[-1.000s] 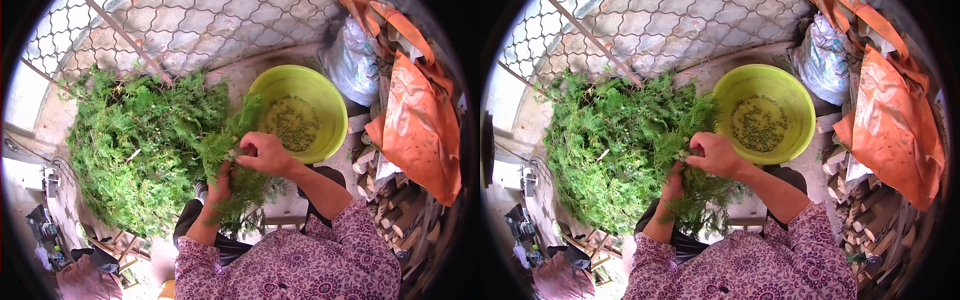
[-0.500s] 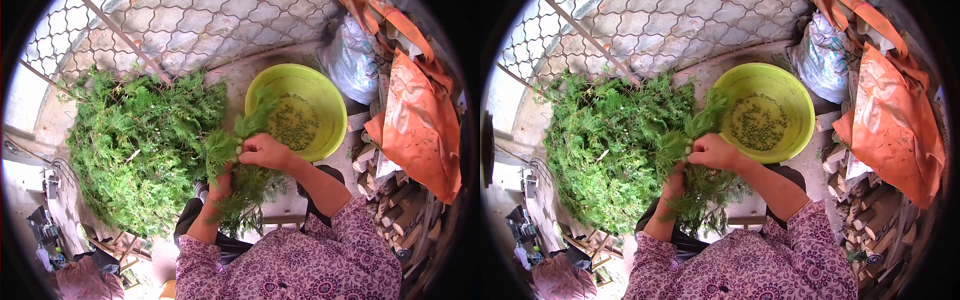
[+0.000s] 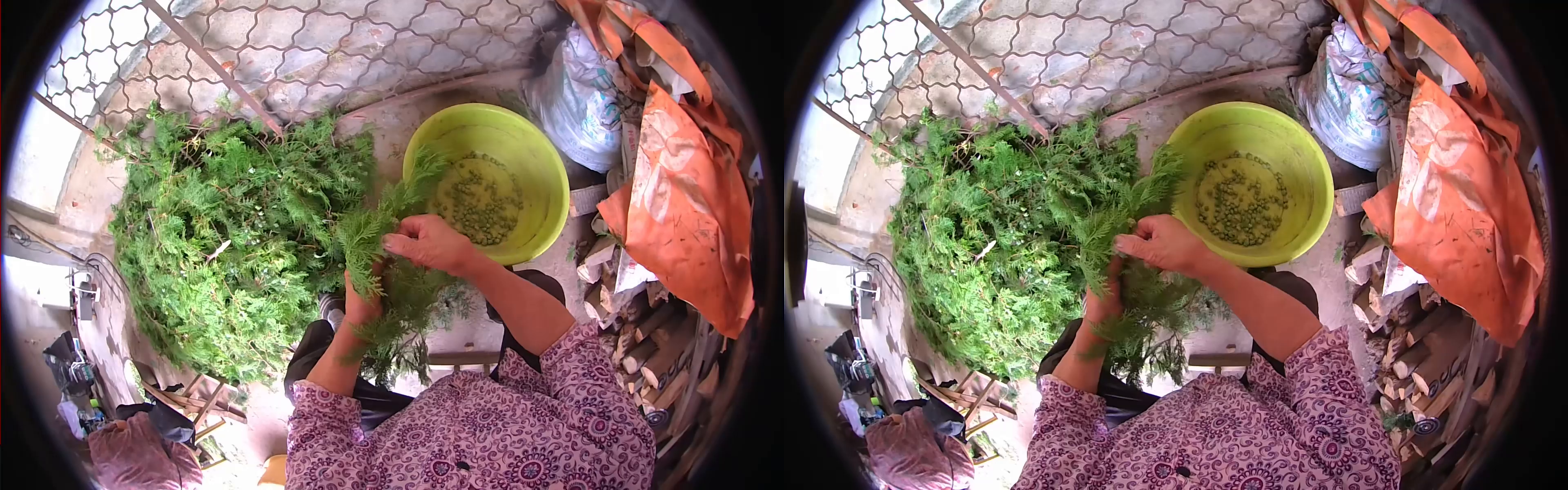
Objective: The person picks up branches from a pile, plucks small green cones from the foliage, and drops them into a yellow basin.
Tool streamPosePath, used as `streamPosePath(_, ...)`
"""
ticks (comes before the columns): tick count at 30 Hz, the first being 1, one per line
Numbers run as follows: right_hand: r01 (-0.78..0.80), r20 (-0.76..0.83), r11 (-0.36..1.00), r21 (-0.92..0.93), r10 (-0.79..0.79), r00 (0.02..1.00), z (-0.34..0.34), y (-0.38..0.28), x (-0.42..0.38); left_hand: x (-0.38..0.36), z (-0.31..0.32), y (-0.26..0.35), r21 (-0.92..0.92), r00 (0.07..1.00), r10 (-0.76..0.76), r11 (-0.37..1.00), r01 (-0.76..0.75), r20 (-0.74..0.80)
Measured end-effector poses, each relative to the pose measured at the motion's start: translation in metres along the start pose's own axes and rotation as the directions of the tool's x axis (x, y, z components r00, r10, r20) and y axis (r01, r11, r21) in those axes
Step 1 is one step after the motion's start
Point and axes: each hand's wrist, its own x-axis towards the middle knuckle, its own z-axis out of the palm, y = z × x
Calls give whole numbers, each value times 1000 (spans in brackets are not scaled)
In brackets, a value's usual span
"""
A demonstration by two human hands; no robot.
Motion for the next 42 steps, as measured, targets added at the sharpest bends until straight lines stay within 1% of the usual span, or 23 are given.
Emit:
streamPosePath(1, -1, -2, 1000, 3, 1, 1000, 2, 3, 2, 0, -3, -4, 31, 1000, -14, 999, 13, 10)
streamPosePath(3, 80, 40, 978, 194, -89, 995, 4, 4, 3, 3, -7, -7, 60, 999, -26, 998, 25, 19)
streamPosePath(4, 80, 42, 978, 192, -90, 995, 4, 2, 2, 5, -9, -7, 56, 999, -45, 997, 44, 23)
streamPosePath(7, 3, 69, 987, 160, -14, 998, 4, -7, -3, 3, -1, 0, 41, 1000, -25, 999, 24, 19)
streamPosePath(9, -91, 121, 945, 313, 56, 991, 3, -9, -6, 4, 1, 0, 31, 1000, 12, 999, -12, 16)
streamPosePath(10, -93, 124, 946, 310, 57, 991, 1, -13, -12, 8, -4, -3, -1, 1000, 2, 1000, -2, 10)
streamPosePath(12, -13, 282, 925, 381, -103, 954, -4, -24, -23, 10, -8, -2, -45, 1000, -2, 999, 1, -5)
streamPosePath(13, -19, 296, 929, 371, -98, 950, -5, -22, -20, 10, -8, 0, -46, 1000, -4, 999, 3, -22)
streamPosePath(16, -11, 201, 840, 542, -117, 973, -6, -13, -18, 14, -19, -11, -86, 999, -39, 996, 36, -27)
streamPosePath(19, -12, 206, 905, 426, -84, 975, -5, -14, -11, 21, -20, -17, -181, 999, -54, 982, 54, 3)
streamPosePath(20, 155, 81, 971, 183, -172, 982, -2, -1, -3, 22, -20, -17, -200, 997, -68, 977, 72, 30)
streamPosePath(21, 284, -19, 955, -90, -286, 958, 2, 2, -1, 18, -14, -14, -198, 997, -70, 977, 74, 31)
streamPosePath(22, 282, -23, 955, -88, -285, 958, 5, 4, 0, 13, -6, -9, -198, 999, -41, 979, 43, 13)
streamPosePath(24, 229, -106, 920, -319, -274, 956, 12, 4, 0, 8, -4, -9, -195, 1000, -17, 981, 16, -3)
streamPosePath(26, 203, -154, 930, -306, -259, 953, 17, 9, 3, 4, -10, -15, -172, 996, 32, 985, -18, 78)
streamPosePath(29, 203, -200, 936, -289, -266, 943, 21, 14, 6, 0, -3, -8, -39, 998, 63, 997, -62, 21)
streamPosePath(31, 224, -197, 933, -281, -285, 938, 21, 10, 5, 4, -8, -10, -116, 999, 21, 993, -17, 37)
streamPosePath(33, 59, 84, 998, 4, -59, 995, 15, 0, -1, 7, -11, -6, -191, 998, -17, 981, 27, 56)
streamPosePath(34, 58, 84, 998, 4, -58, 995, 14, -6, -6, 8, -11, -3, -171, 1000, -21, 985, 24, 19)
streamPosePath(36, -99, 374, 971, 218, 11, 927, 10, -16, -14, 4, -1, 10, -71, 997, 26, 997, -31, -71)
streamPosePath(37, -99, 373, 971, 219, 11, 928, 10, -15, -13, 7, -5, 5, -70, 997, 25, 997, -30, -71)
streamPosePath(39, -84, 223, 904, 420, -13, 975, 12, -8, -10, 12, -13, -1, -182, 996, -85, 980, 82, -11)
streamPosePath(42, -61, 104, 907, 417, 19, 994, 12, -7, -6, 11, -4, -1, -166, 994, -54, 985, 39, -90)
